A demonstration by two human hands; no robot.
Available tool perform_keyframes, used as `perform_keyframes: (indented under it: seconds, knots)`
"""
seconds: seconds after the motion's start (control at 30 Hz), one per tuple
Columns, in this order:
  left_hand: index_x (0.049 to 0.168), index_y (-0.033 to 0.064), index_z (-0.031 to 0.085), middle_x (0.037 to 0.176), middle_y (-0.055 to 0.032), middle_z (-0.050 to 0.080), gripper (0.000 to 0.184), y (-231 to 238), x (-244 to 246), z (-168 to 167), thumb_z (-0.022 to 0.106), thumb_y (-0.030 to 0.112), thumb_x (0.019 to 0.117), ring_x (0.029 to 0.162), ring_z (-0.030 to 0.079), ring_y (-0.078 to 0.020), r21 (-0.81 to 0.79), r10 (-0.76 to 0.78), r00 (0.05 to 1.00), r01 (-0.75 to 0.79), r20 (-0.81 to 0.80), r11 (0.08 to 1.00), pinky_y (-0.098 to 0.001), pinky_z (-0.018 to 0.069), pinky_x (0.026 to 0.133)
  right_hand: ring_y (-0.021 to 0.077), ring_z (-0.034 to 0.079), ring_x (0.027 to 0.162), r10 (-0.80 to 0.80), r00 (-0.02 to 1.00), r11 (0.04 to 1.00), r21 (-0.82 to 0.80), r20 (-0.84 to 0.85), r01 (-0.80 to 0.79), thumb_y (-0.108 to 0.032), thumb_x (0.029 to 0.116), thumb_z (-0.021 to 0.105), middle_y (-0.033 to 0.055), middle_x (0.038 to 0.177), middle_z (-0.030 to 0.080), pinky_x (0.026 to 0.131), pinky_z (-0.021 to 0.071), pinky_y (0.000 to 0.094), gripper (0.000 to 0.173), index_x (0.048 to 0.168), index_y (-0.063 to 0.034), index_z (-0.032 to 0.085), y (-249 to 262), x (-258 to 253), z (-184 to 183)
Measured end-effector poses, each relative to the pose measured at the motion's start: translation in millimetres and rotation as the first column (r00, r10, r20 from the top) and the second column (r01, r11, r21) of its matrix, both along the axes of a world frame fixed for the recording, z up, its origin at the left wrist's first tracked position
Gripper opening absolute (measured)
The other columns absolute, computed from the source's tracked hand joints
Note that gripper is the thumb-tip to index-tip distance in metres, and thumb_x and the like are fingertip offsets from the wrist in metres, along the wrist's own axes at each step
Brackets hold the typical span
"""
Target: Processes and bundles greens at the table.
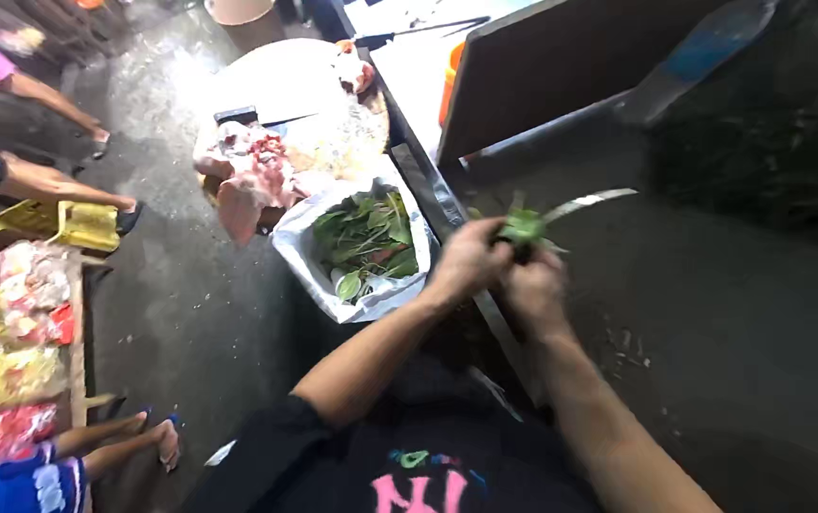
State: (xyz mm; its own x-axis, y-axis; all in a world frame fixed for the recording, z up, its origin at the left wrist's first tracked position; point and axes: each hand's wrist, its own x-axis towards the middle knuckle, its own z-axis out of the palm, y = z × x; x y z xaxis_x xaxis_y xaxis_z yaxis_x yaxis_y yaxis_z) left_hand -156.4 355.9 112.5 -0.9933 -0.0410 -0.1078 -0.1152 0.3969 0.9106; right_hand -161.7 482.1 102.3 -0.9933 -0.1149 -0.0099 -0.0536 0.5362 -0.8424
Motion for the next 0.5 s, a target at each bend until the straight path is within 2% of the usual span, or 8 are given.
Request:
perform_keyframes:
  seconds: [0.07, 0.13, 0.17, 0.23, 0.27, 0.3, 0.4, 0.5]
  knots:
    - [0.139, 0.0130, 0.062, 0.128, -0.0115, 0.068, 0.040, -68, 28, 3, 0.062, 0.015, 0.0993, 0.113, 0.068, -0.0248, -0.147, 0.073, 0.997, -0.077, -0.036, 0.986, -0.0504, 0.0553, 0.096, 0.0171, 0.067, 0.108, 0.079, 0.991, 0.967, -0.232, -0.110, -0.102, -0.005, 0.0916, 0.069, 0.0140, 0.118, 0.068, 0.096, 0.0567, 0.0371, 0.036, 0.127, 0.0009, 0.064, -63, 9, -13]
    - [0.139, 0.0123, 0.062, 0.128, -0.0106, 0.069, 0.040, -128, 40, -27, 0.061, 0.026, 0.1011, 0.114, 0.068, -0.0225, -0.287, 0.155, 0.988, -0.152, -0.010, 0.946, -0.0503, 0.0547, 0.100, 0.0274, 0.065, 0.113, 0.200, 0.973, 0.917, -0.328, -0.112, -0.226, 0.000, 0.0843, 0.073, 0.0207, 0.120, 0.067, 0.100, 0.0537, 0.0441, 0.044, 0.128, 0.0028, 0.066, -120, 7, -42]
    - [0.137, 0.0093, 0.063, 0.127, -0.0131, 0.069, 0.041, -152, 43, -46, 0.060, 0.028, 0.1007, 0.114, 0.068, -0.0240, -0.332, 0.198, 0.980, -0.178, 0.026, 0.926, -0.0503, 0.0543, 0.101, 0.0319, 0.061, 0.120, 0.309, 0.951, 0.911, -0.278, -0.033, -0.305, -0.003, 0.0834, 0.074, 0.0225, 0.128, 0.064, 0.104, 0.0512, 0.0472, 0.057, 0.139, 0.0000, 0.060, -142, 2, -63]
    - [0.145, 0.0015, 0.054, 0.142, -0.0239, 0.058, 0.053, -186, 52, -78, 0.062, 0.029, 0.1004, 0.132, 0.056, -0.0355, -0.421, 0.218, 0.955, -0.117, 0.200, 0.900, -0.0554, 0.0432, 0.112, 0.0394, 0.051, 0.136, 0.486, 0.833, 0.874, -0.133, 0.264, -0.468, -0.006, 0.0868, 0.075, 0.0260, 0.152, 0.046, 0.111, 0.0464, 0.0530, 0.089, 0.162, -0.0058, 0.027, -168, -9, -82]
    - [0.149, -0.0016, 0.048, 0.151, -0.0287, 0.047, 0.062, -197, 55, -90, 0.066, 0.030, 0.0990, 0.141, 0.045, -0.0409, -0.472, 0.214, 0.930, -0.052, 0.298, 0.880, -0.0581, 0.0356, 0.117, 0.0407, 0.045, 0.142, 0.506, 0.787, 0.856, -0.091, 0.352, -0.509, -0.008, 0.0886, 0.073, 0.0268, 0.157, 0.039, 0.114, 0.0427, 0.0538, 0.094, 0.164, -0.0057, 0.017, -172, -14, -86]
    - [0.151, -0.0030, 0.044, 0.155, -0.0319, 0.038, 0.069, -204, 58, -100, 0.070, 0.032, 0.0974, 0.146, 0.037, -0.0444, -0.512, 0.222, 0.904, -0.004, 0.365, 0.859, -0.0597, 0.0309, 0.119, 0.0392, 0.041, 0.145, 0.507, 0.778, 0.853, -0.087, 0.370, -0.515, -0.009, 0.0905, 0.071, 0.0262, 0.159, 0.037, 0.117, 0.0400, 0.0523, 0.091, 0.164, -0.0044, 0.017, -170, -16, -87]
    - [0.142, 0.0006, 0.058, 0.155, -0.0297, 0.041, 0.056, -203, 73, -120, 0.070, 0.031, 0.0968, 0.147, 0.037, -0.0427, -0.515, 0.229, 0.908, -0.017, 0.351, 0.857, -0.0590, 0.0299, 0.119, 0.0318, 0.053, 0.138, 0.454, 0.873, 0.888, -0.172, 0.180, -0.426, -0.008, 0.0978, 0.062, 0.0212, 0.148, 0.053, 0.115, 0.0430, 0.0468, 0.051, 0.147, 0.0000, 0.052, -124, -9, -89]
    - [0.131, 0.0028, 0.067, 0.145, -0.0230, 0.055, 0.040, -192, 69, -128, 0.063, 0.028, 0.1006, 0.141, 0.047, -0.0358, -0.424, 0.153, 0.950, -0.024, 0.274, 0.905, -0.0549, 0.0357, 0.117, 0.0202, 0.067, 0.114, 0.125, 0.992, 0.966, -0.226, -0.027, -0.127, -0.005, 0.0993, 0.058, 0.0123, 0.124, 0.070, 0.102, 0.0551, 0.0395, 0.026, 0.121, -0.0022, 0.071, -37, -8, -101]
